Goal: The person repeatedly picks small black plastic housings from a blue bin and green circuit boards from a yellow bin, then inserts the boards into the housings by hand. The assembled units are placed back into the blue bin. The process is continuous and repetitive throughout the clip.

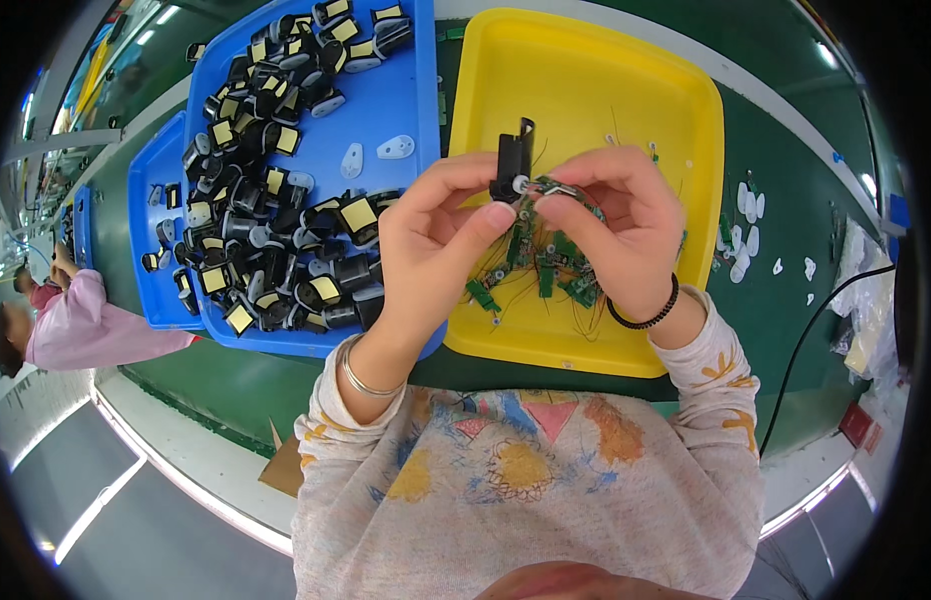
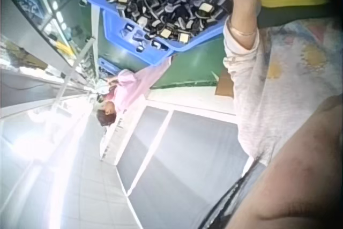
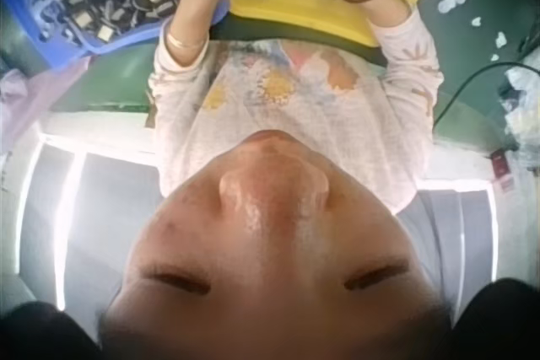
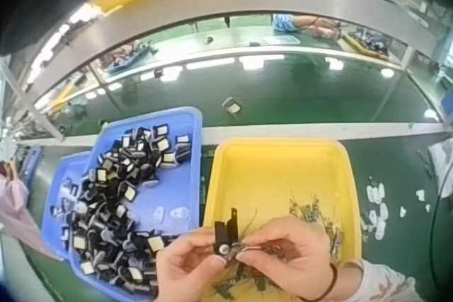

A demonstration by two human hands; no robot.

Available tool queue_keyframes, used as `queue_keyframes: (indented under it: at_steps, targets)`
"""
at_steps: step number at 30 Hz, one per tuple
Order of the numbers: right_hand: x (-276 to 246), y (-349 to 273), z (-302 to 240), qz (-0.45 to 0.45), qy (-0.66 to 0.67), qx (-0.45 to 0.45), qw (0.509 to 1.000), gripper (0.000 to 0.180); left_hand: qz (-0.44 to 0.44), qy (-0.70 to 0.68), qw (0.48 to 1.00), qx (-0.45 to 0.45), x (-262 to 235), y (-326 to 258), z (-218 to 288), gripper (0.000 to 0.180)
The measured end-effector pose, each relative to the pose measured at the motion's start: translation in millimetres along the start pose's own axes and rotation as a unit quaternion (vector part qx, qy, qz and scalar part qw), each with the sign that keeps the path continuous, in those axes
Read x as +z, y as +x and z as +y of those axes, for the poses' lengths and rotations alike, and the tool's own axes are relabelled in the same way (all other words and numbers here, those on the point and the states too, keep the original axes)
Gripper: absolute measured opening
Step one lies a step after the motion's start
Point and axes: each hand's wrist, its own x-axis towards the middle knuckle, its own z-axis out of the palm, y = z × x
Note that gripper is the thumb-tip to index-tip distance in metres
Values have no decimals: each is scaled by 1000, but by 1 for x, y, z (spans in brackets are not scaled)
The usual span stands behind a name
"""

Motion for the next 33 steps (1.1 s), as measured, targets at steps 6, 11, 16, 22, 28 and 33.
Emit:
queue_keyframes:
  at_steps: [6,11,16,22,28,33]
  targets:
    - [-4,8,-4,-9,-186,-144,972,16,-6,25,998,49,-3,0,-5,24]
    - [-5,9,-1,-14,-267,-245,932,21,-7,34,998,50,-5,0,-7,26]
    - [-8,7,-1,-30,-306,-281,909,24,-14,5,999,45,-1,-1,-6,26]
    - [-5,5,-5,-40,-324,-318,890,26,-16,13,998,54,-1,-1,-5,25]
    - [-8,5,-4,-61,-332,-326,883,25,-27,-1,998,53,-2,-2,-7,23]
    - [-8,4,-3,-69,-332,-332,880,23,-37,6,998,52,-3,-2,-5,22]
